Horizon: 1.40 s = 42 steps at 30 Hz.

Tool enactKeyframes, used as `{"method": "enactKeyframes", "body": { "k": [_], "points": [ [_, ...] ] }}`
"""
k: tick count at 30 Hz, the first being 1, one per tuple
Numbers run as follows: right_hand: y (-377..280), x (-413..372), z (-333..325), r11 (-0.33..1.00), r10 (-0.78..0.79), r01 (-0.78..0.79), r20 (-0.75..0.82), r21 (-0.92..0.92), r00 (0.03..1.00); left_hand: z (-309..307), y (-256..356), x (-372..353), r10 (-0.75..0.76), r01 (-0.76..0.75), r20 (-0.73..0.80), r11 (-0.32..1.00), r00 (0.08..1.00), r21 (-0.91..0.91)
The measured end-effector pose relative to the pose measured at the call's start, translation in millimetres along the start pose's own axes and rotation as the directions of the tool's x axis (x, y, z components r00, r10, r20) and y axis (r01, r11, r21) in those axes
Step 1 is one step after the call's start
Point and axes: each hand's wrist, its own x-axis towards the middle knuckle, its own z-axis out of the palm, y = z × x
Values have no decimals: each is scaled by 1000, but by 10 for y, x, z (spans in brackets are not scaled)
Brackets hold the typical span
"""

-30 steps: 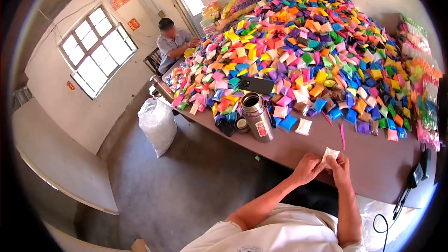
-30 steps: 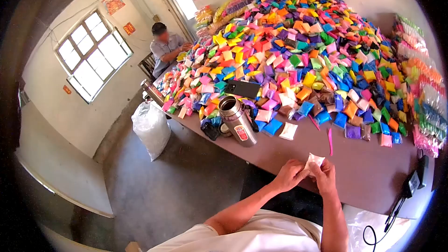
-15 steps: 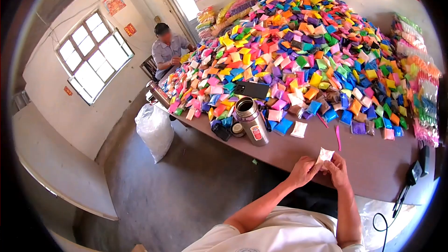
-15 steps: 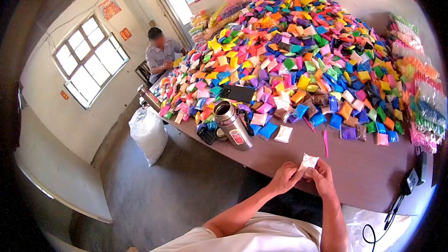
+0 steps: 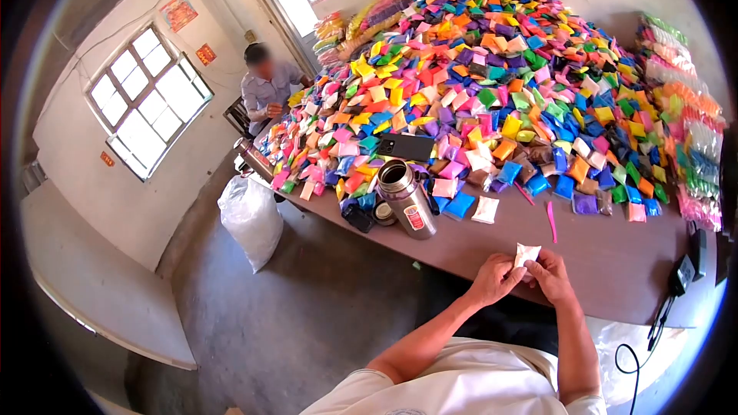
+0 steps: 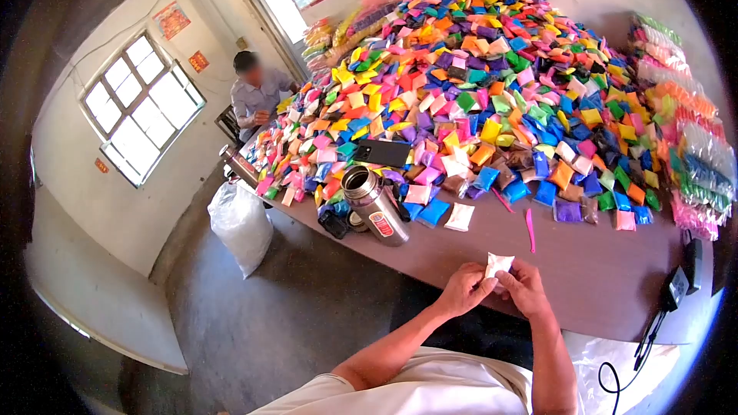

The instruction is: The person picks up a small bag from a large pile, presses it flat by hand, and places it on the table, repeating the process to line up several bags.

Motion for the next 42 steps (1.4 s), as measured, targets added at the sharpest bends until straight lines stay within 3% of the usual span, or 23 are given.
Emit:
{"method": "enactKeyframes", "body": {
  "k": [4,11,13,15,17,19,20,21,22,25,26,27,29,30,32,33,35,36,38,39,41,42],
  "points": [
    [-151,-31,80,992,69,-73,-41,-106,997,31,-68,-11,-67,66,39,998,997,17],
    [-183,-29,34,993,21,-17,34,-114,999,22,-97,-2,20,-22,26,997,999,69],
    [-168,-25,41,997,75,-75,22,-24,997,7,-53,7,30,-31,6,998,1000,59],
    [-103,7,44,998,58,-58,8,1,998,-8,-23,9,-89,86,45,994,995,69],
    [-50,36,92,999,37,-36,-3,26,999,51,-105,-1,-48,47,9,996,999,71],
    [10,25,189,996,-88,79,-239,-50,967,94,-138,-9,-7,9,-26,997,1000,77],
    [67,2,221,995,-93,84,-233,-47,968,107,-158,-18,6,-2,-46,995,999,97],
    [116,-24,252,922,-306,191,-335,-336,891,111,-171,-23,20,-12,-67,993,998,118],
    [133,-1,272,761,-525,237,-360,-604,771,109,-189,-26,13,-6,-50,988,999,152],
    [26,-27,256,839,-429,231,-339,-493,837,142,-220,-54,35,-20,-98,989,995,146],
    [38,-3,221,893,-315,162,-325,-420,892,145,-249,-56,-33,38,-51,994,998,102],
    [-15,9,242,893,-316,164,-324,-419,892,132,-232,-54,-32,38,-52,994,998,104],
    [-174,6,290,735,-313,48,-275,-677,909,134,-174,-39,27,-22,-21,977,999,214],
    [-212,8,293,734,-316,50,-276,-677,908,135,-140,-33,30,-25,-21,976,999,215],
    [-257,12,308,537,-314,48,-146,-842,938,130,-87,-45,68,-47,-89,975,994,219],
    [-272,45,296,538,-317,51,-146,-841,937,125,-94,-43,70,-49,-89,974,994,221],
    [-262,117,203,798,-3,-117,-198,-591,980,133,-108,-41,63,-50,-60,977,996,207],
    [-139,142,125,799,-7,-115,-200,-591,980,130,-137,-48,69,-55,-59,977,996,208],
    [168,173,-6,984,29,-75,-264,-164,964,117,-208,-66,-2,3,-6,987,1000,159],
    [104,142,-21,984,28,-73,-265,-163,964,104,-219,-63,0,1,-5,987,1000,160],
    [-70,25,-50,970,190,-151,-207,188,960,86,-224,-84,-75,70,32,988,997,138],
    [-65,12,-12,970,193,-155,-208,188,959,80,-212,-84,-77,72,33,988,996,137]
  ]
}}
